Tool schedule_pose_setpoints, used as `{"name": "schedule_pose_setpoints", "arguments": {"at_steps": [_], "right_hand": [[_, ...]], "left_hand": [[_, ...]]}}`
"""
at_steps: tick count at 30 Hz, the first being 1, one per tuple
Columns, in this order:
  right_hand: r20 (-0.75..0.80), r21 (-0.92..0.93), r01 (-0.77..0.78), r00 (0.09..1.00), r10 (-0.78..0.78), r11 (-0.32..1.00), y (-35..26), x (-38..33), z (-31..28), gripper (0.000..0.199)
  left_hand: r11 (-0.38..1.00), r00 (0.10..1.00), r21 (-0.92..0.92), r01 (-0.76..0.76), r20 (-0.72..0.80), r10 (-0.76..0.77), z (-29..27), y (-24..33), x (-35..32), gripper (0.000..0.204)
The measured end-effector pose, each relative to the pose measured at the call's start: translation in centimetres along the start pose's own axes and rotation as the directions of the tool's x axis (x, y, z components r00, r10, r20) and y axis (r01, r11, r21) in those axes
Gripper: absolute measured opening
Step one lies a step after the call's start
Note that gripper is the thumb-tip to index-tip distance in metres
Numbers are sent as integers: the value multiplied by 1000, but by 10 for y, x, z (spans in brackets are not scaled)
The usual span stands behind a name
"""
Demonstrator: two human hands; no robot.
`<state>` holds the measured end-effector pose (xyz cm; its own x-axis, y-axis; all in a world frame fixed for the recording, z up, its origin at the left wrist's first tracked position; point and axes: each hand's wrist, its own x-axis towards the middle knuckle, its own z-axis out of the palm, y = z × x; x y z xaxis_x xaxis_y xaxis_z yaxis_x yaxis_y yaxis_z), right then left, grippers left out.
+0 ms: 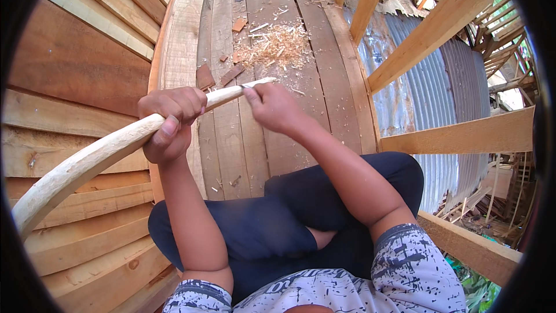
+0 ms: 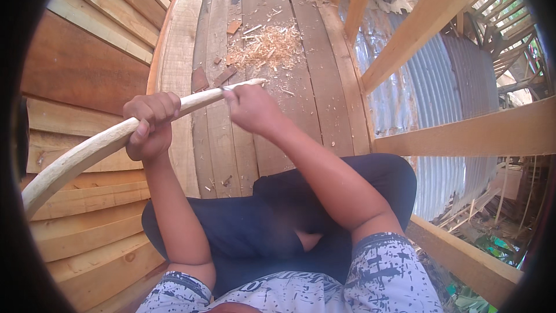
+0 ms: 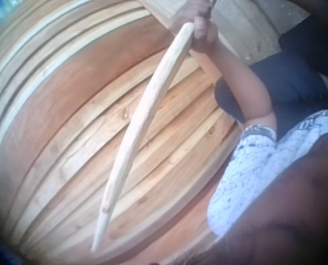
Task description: The person sits cross-legged on a wooden floor and uses a knife to carve a long, curved piece of wood. They hold the wood with their left hand and repeatedly scrape the surface with the knife in their right hand, producing wood shavings.
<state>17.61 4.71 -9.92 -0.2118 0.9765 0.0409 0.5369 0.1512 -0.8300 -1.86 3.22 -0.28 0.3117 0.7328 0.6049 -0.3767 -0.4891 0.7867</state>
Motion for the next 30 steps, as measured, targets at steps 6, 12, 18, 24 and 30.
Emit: {"name": "schedule_pose_setpoints", "arguments": {"at_steps": [6,12,18,24,30], "right_hand": [[134,-73,-326,933,333,942,60,15,-8,45],[124,-17,-141,982,142,990,16,7,-7,45],[110,-160,-231,962,250,960,23,12,-3,40],[18,-77,-288,957,290,955,77,17,8,45],[36,-47,-203,978,205,978,42,11,9,48]], "left_hand": [[1000,1000,-20,-3,-5,3,1,-3,0,31],[1000,1000,-2,-11,23,11,-3,-1,2,31],[1000,1000,-3,-7,13,7,-2,0,-1,30],[1000,1000,-26,-14,-15,13,2,-6,4,30],[1000,1000,-10,-22,-1,22,-2,-2,1,30]]}}
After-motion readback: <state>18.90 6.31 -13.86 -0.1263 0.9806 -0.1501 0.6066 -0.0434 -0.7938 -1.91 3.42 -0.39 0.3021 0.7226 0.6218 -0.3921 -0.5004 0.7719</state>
